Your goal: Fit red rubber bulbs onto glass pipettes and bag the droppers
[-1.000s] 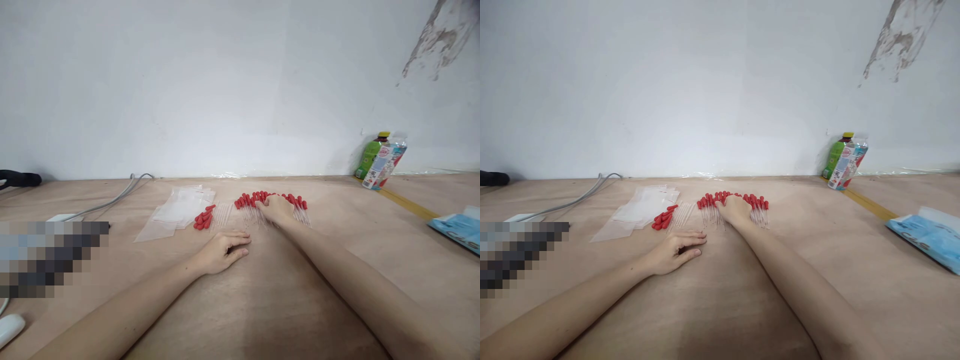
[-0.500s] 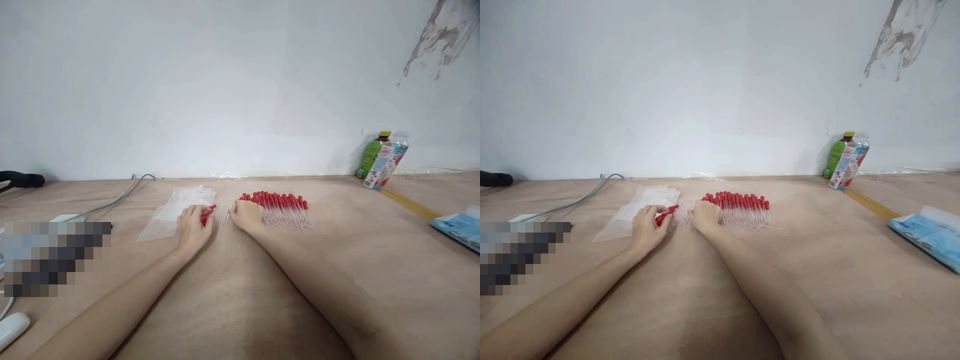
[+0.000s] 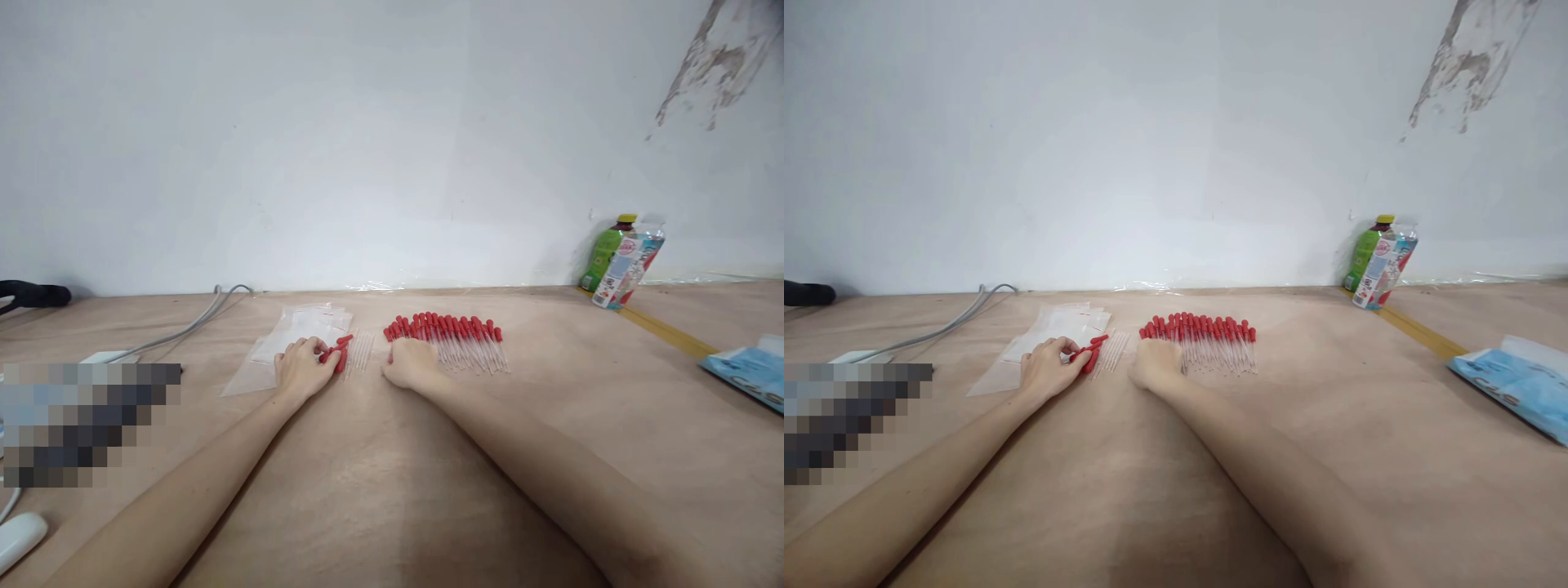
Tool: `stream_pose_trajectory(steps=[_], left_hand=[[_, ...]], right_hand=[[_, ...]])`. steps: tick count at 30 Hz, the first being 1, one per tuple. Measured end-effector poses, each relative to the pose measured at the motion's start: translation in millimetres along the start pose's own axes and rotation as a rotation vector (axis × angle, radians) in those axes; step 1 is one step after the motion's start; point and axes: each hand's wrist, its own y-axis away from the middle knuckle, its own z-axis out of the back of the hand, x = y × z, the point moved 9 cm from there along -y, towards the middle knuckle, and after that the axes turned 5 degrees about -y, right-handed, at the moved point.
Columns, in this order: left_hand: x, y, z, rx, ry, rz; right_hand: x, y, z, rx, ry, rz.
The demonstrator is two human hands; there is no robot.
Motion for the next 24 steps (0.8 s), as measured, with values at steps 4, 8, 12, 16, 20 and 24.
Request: stream_pose_trajectory(steps=[4,8,12,16,20,24], left_hand=[[2,-2,-4.6,0.019,0.036,-0.01],[3,-2,-8.0,-0.005,0.124,-0.022],[-2,0,-6.8,-0.06,0.165,-0.092],[-5,2,-1.0,-0.118,0.164,-0.131],[-12,10,20.8,-0.311,0.271,-0.175],[-48,30,21.7,-0.239,0.453,-0.399]], right_hand=[[-9,25,8,0.007,0.024,0.057],[-21,55,25,-0.077,0.019,0.135],[-33,80,47,-0.3,-0.036,0.349],[-62,90,48,-0.36,-0.13,0.403],[-76,95,48,-0.414,-0.242,0.431],[-69,96,47,-0.426,-0.239,0.483]])
